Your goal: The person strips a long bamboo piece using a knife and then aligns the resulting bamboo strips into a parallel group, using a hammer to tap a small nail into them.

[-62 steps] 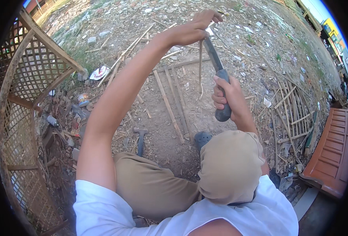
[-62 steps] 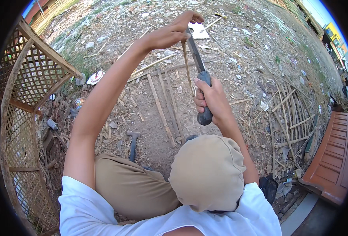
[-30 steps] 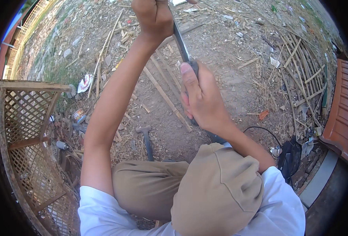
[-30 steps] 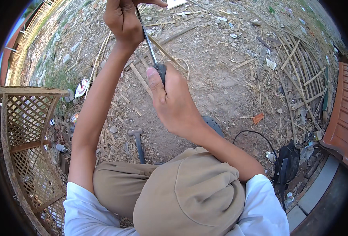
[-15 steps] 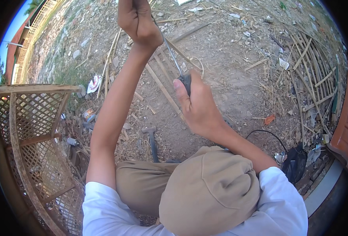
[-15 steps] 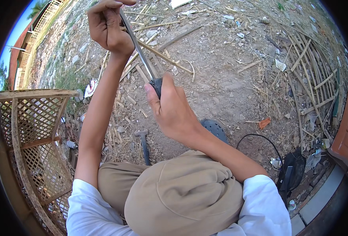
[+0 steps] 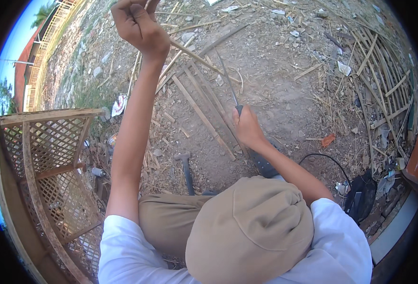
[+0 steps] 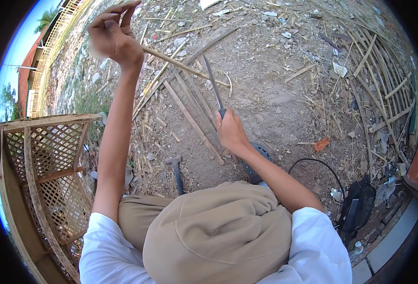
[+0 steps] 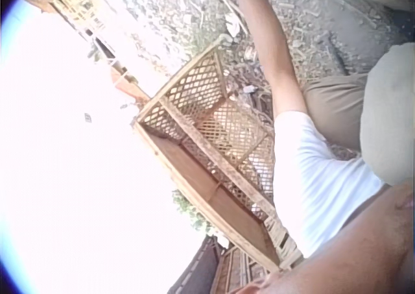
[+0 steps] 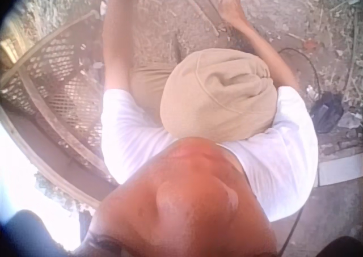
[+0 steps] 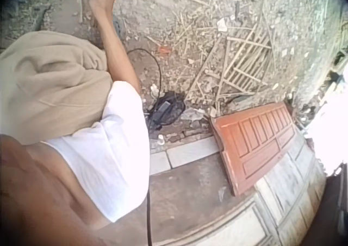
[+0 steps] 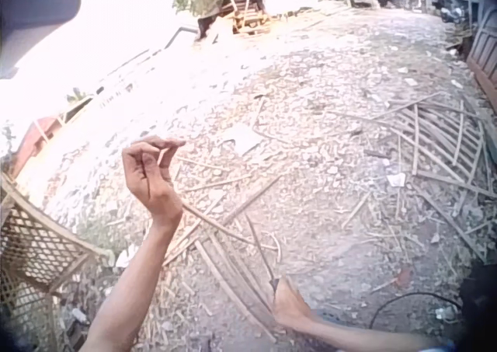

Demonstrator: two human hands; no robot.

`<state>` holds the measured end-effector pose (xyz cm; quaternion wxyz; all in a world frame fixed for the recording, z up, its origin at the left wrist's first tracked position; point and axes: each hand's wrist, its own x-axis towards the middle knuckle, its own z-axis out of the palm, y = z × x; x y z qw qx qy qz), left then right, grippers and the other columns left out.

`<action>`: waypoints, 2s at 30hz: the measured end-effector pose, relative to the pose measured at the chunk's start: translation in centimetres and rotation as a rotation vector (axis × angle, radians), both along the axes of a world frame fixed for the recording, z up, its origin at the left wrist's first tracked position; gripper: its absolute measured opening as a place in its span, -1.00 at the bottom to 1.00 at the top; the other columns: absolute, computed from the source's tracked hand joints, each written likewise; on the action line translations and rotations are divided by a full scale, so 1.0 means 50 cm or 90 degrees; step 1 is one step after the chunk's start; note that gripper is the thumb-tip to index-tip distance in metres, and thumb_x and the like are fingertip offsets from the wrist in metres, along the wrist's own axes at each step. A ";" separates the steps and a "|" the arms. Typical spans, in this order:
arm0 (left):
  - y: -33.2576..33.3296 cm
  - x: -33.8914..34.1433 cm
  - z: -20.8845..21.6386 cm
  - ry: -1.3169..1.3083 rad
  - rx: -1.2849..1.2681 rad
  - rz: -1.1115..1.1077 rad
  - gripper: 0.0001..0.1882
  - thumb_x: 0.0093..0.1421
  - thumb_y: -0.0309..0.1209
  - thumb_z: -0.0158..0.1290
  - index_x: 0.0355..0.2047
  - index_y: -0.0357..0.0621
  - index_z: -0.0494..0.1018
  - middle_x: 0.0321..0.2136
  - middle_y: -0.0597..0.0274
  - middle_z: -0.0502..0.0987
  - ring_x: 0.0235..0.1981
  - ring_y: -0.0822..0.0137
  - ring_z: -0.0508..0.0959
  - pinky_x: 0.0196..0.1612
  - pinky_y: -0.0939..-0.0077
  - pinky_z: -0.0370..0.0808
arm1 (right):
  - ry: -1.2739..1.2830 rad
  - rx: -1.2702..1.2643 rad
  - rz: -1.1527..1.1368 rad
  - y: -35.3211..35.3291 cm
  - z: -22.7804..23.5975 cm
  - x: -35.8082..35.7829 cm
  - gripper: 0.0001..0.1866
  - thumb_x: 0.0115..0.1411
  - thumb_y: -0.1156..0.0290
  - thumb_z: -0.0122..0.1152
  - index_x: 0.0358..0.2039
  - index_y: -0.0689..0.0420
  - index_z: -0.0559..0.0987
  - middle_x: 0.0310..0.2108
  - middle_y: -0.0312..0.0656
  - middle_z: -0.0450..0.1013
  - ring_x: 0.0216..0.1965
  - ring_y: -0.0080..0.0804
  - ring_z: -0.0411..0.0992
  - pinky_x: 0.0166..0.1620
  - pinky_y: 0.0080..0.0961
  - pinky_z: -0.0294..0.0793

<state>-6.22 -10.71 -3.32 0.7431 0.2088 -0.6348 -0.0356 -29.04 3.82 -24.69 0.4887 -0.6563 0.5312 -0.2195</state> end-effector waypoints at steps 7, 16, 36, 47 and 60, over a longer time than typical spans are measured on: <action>-0.011 -0.013 0.006 -0.037 0.017 0.075 -0.79 0.52 -0.55 -0.29 -0.27 -0.28 0.32 -0.16 0.03 0.42 -0.11 0.12 0.61 0.10 0.07 0.64 | -0.106 0.037 -0.034 -0.048 0.115 0.004 -0.55 0.50 0.17 -0.03 -0.18 0.43 0.39 -0.50 0.26 0.51 -0.39 0.31 0.55 -0.32 0.06 0.44; -0.024 -0.061 0.019 -0.120 -0.038 0.103 -0.75 0.47 -0.64 -0.30 -0.34 -0.26 0.34 -0.23 0.08 0.44 -0.02 0.07 0.60 0.20 0.13 0.48 | -0.318 -0.043 0.061 -0.058 0.347 0.069 -0.59 0.48 0.25 0.05 -0.25 0.44 0.32 -0.62 0.18 0.44 -0.59 0.12 0.52 -0.49 -0.05 0.41; -0.030 -0.056 0.023 -0.165 -0.051 0.156 -0.71 0.38 -0.74 -0.31 -0.45 -0.28 0.32 -0.31 0.06 0.46 -0.13 0.06 0.65 0.11 0.13 0.57 | -0.286 -0.043 0.009 -0.067 0.300 0.066 -0.61 0.48 0.22 0.06 -0.27 0.36 0.34 -0.64 0.11 0.44 -0.60 0.06 0.50 -0.50 -0.08 0.39; 0.012 0.039 -0.002 -0.015 -0.078 0.141 -0.78 0.25 -0.85 -0.30 -0.47 -0.50 0.31 -0.36 -0.21 0.53 -0.26 -0.19 0.70 0.02 0.01 0.77 | -0.255 -0.038 0.123 -0.029 0.202 0.089 -0.61 0.48 0.26 0.05 -0.15 0.44 0.32 -0.64 0.07 0.41 -0.63 -0.10 0.46 -0.50 -0.15 0.35; 0.085 0.077 -0.018 -0.009 0.004 0.123 -0.77 0.31 -0.81 -0.32 -0.45 -0.42 0.28 -0.31 -0.11 0.50 -0.16 -0.22 0.68 0.05 -0.05 0.72 | -0.072 -0.067 0.123 0.021 0.086 0.044 -0.57 0.45 0.21 0.08 -0.19 0.44 0.32 -0.58 0.30 0.46 -0.49 0.38 0.51 -0.43 0.10 0.44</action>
